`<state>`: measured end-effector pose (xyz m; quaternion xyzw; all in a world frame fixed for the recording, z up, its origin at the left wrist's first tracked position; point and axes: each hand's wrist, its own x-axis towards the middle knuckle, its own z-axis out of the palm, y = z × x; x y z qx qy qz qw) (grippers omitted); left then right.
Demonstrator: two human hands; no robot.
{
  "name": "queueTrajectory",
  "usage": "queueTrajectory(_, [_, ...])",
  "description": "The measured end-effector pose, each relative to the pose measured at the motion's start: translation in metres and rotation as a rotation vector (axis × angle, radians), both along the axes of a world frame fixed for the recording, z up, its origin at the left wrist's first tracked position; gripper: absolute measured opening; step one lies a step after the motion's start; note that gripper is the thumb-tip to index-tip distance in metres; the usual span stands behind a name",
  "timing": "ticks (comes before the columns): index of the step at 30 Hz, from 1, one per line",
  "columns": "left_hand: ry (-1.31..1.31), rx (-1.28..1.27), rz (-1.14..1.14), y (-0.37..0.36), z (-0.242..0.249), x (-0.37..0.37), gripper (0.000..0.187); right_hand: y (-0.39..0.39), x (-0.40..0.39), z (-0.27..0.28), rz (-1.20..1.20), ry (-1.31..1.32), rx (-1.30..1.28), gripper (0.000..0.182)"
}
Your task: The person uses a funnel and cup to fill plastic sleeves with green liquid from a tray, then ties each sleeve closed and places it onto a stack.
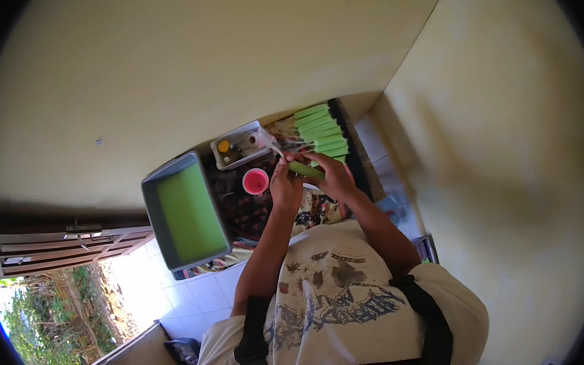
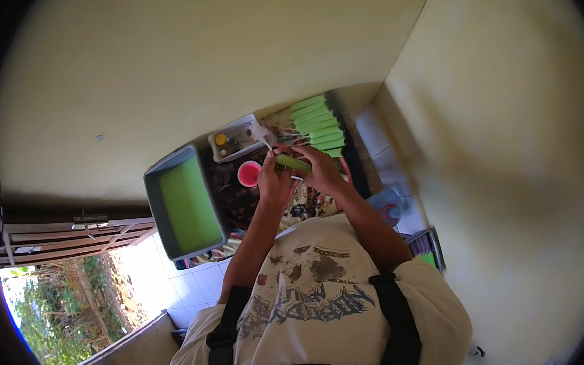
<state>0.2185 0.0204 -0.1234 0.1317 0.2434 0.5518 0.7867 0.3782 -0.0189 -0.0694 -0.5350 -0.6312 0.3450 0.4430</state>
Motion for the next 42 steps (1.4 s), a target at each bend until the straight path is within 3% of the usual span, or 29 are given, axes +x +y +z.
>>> queueTrajectory(2, [0.079,0.063,0.009,0.009,-0.014,0.023,0.027,0.015,0.029,-0.023,-0.006,-0.134,0.095,0.048])
queueTrajectory(5, [0.454,-0.227,0.167,0.024,-0.040,0.049,0.031,0.042,0.064,-0.063,-0.032,-0.251,0.117,0.040])
queueTrajectory(6, [0.481,-0.218,0.111,0.031,-0.074,0.047,0.038,0.053,0.076,-0.082,-0.018,-0.303,0.106,0.040])
queueTrajectory(9, [1.069,0.079,-0.025,0.039,-0.089,0.057,0.041,0.082,0.102,-0.126,0.010,-0.469,0.181,0.036])
queueTrajectory(10, [1.211,0.172,-0.035,0.048,-0.140,0.055,0.044,0.087,0.106,-0.136,0.022,-0.494,0.185,0.036])
queueTrajectory(13, [1.546,0.538,-0.067,0.041,-0.127,0.062,0.052,0.092,0.112,-0.171,0.063,-0.618,0.183,0.038])
queueTrajectory(16, [1.610,0.796,-0.169,0.029,-0.135,0.065,0.063,0.085,0.110,-0.181,0.011,-0.665,0.171,0.043])
queueTrajectory(19, [1.507,0.891,-0.285,0.025,-0.144,0.067,0.073,0.064,0.112,-0.178,-0.102,-0.644,0.185,0.049])
queueTrajectory(22, [1.588,0.936,-0.429,0.022,-0.150,0.069,0.078,0.043,0.115,-0.188,-0.146,-0.676,0.180,0.052])
queueTrajectory(26, [1.585,0.988,-0.419,0.017,-0.154,0.070,0.082,0.028,0.116,-0.185,-0.167,-0.749,0.135,0.052])
queueTrajectory(29, [1.634,0.934,-0.479,0.010,-0.126,0.062,0.080,0.026,0.107,-0.191,-0.215,-0.755,0.157,0.057])
queueTrajectory(35, [1.568,0.880,-0.187,-0.023,-0.060,0.003,0.069,0.000,0.063,-0.140,-0.206,-0.641,0.079,0.058])
queueTrajectory(37, [1.512,0.809,-0.002,-0.037,-0.019,-0.025,0.054,-0.014,0.040,-0.124,-0.139,-0.532,0.089,0.056])
queueTrajectory(42, [1.532,0.755,0.326,-0.046,0.036,-0.114,0.045,-0.034,-0.029,-0.085,-0.008,-0.328,0.155,0.059])
